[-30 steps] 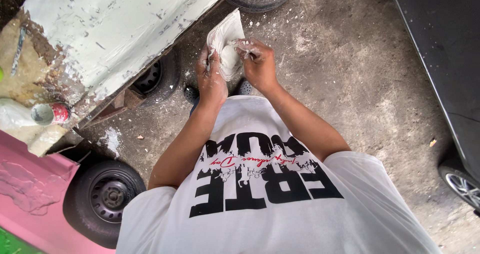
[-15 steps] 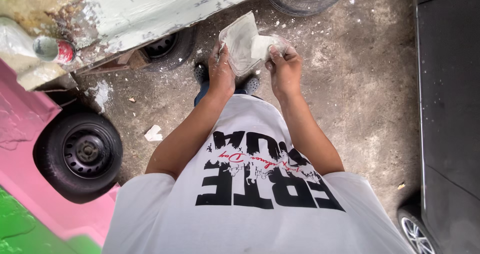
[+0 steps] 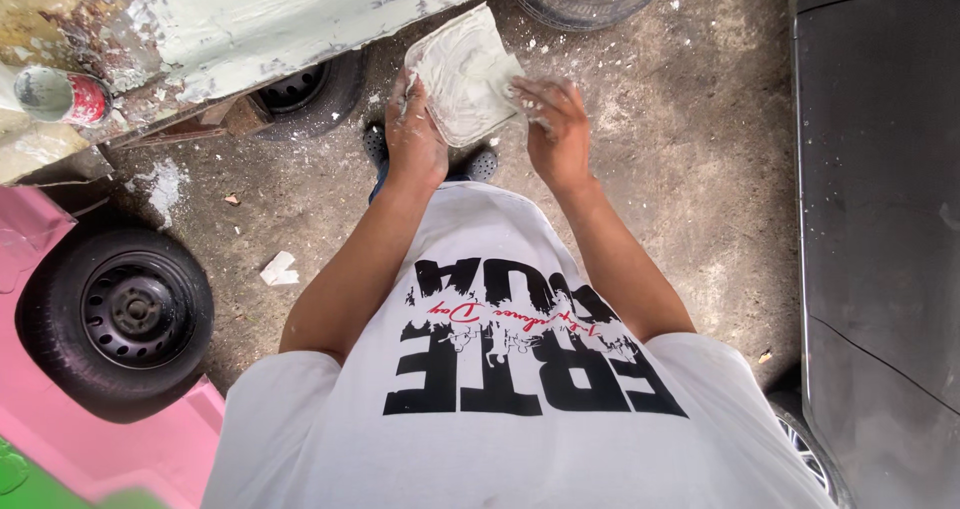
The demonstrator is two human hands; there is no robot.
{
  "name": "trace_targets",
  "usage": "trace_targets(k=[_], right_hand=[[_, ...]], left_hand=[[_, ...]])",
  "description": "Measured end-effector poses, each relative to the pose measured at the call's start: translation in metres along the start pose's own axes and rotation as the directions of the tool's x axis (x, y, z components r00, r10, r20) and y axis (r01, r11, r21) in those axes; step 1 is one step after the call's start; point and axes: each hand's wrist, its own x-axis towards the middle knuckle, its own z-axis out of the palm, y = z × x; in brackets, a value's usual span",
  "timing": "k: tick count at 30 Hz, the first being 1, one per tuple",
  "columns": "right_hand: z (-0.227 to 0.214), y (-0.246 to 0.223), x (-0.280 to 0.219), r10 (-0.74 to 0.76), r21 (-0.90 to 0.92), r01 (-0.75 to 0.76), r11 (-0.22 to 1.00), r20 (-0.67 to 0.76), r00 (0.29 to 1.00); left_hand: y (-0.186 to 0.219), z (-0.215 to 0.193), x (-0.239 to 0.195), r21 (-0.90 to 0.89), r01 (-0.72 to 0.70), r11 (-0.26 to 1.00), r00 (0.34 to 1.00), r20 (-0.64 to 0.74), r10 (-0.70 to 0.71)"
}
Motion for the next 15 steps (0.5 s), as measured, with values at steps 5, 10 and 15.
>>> trace_targets(k=[5,10,15], right_hand=[[-0.008,0.015,-0.005,0.276,0.330,-0.247,0.911,-0.044,0.960],[-0.011,0.014,-0.001,0.217,0.468,-0.167,0.868,-0.054,0.975],[-0.008,0.003,0.000,0.005,0.156,0.006,0.988,-0.072,0.997]], left_hand=[[0.016,-0.002,0.004,0.017,-0.016,1.000,0.999,-0.032,0.016],[0.035,0.013,-0.003,0.080,-0.002,0.997,1.000,0.028,0.000],[0.048,0.031,-0.007,0.165,-0.022,0.986,1.000,0.005,0.021]])
